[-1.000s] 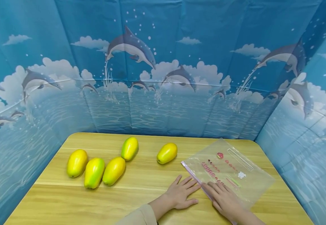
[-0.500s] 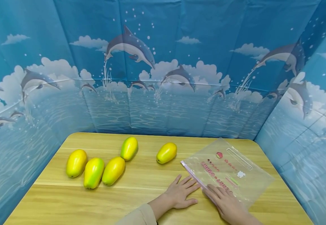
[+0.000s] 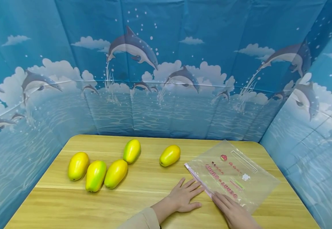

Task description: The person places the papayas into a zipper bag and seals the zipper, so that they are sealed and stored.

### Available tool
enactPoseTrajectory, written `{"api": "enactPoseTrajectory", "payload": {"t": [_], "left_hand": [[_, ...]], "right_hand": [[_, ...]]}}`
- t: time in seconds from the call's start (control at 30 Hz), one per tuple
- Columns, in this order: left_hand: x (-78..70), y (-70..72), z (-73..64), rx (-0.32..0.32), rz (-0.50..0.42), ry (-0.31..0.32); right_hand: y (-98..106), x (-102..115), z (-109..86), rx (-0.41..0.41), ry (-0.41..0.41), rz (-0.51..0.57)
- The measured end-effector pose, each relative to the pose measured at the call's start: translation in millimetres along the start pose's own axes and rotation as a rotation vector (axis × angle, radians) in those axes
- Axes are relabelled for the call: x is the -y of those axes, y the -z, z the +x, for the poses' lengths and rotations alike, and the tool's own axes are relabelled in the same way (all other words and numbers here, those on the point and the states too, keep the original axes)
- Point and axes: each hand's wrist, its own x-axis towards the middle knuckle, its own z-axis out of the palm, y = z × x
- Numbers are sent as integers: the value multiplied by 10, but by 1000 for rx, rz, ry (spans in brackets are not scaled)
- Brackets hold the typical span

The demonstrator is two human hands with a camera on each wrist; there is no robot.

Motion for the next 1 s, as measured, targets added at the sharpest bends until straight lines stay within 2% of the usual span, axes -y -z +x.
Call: {"api": "enactPoseTrajectory", "payload": {"t": [0.13,0.4,0.63,0.77,0.9,1.0], "left_hand": [[3,6,0,2,-18,-7],[6,-3,6,2,-21,-11],[9,-7,6,6,-8,-6],[8,0,5,6,-12,-8],[7,4,0,8,-13,-5],[7,8,-6,9,-14,-3]], "right_hand": [[6,16,-35,-20,-34,11],[7,45,-81,-75,-20,25],[-27,22,-109,-110,22,-11],[-36,12,-130,-130,15,2],[-38,-1,-135,-179,0,31],[-56,-18,-110,-253,16,50]]}}
